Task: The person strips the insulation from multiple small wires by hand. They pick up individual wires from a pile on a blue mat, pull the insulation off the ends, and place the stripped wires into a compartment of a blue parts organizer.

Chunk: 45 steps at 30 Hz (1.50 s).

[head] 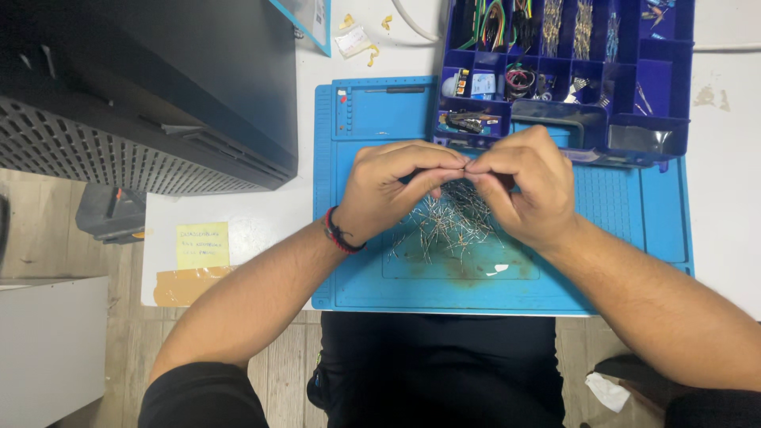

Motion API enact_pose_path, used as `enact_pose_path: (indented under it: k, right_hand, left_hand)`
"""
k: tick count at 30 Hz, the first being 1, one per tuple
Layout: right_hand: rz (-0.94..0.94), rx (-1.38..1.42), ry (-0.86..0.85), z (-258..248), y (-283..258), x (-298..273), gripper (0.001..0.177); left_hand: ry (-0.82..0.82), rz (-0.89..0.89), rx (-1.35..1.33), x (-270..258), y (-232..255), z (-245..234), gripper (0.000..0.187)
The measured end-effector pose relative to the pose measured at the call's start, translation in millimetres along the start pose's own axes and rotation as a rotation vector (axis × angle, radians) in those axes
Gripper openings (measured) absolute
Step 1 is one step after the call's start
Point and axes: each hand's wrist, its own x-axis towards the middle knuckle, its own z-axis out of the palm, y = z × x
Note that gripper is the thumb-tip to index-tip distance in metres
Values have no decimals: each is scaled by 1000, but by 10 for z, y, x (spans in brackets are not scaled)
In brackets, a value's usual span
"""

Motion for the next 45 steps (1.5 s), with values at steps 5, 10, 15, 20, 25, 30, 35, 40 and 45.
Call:
enact_pose_path:
  k: [5, 10, 15, 20, 25, 30, 35, 40, 45]
  right_hand:
    - [36, 35, 31, 0, -1, 29, 5]
    - [14, 34, 29, -18, -1, 84, 6]
    - [15, 17, 13, 9, 51, 65, 9]
    - [5, -8, 11, -7, 42, 81, 7]
    - [-13, 17, 10, -63, 43, 110, 8]
    - [-12, 13, 3, -90, 62, 110, 6]
    - [-43, 19, -26, -124, 83, 118, 8]
    - [-45, 45, -20, -131, 83, 120, 10]
    - [-116, -99, -14, -185, 62, 202, 7]
  left_hand:
    - [-12, -26, -27, 1, -48, -2, 12]
    - [-9, -1, -9, 21, -17, -6, 12]
    - [-48, -10, 27, 63, 24, -26, 12]
    - [-50, -9, 54, 73, 53, -16, 12]
    - [-77, -44, 43, 82, 77, -5, 15]
    - [-79, -34, 22, 34, -5, -14, 15]
    - [-105, -33, 31, 56, -2, -32, 13]
    - [-121, -48, 14, 83, 40, -42, 13]
    - [-77, -21, 44, 103, 30, -89, 13]
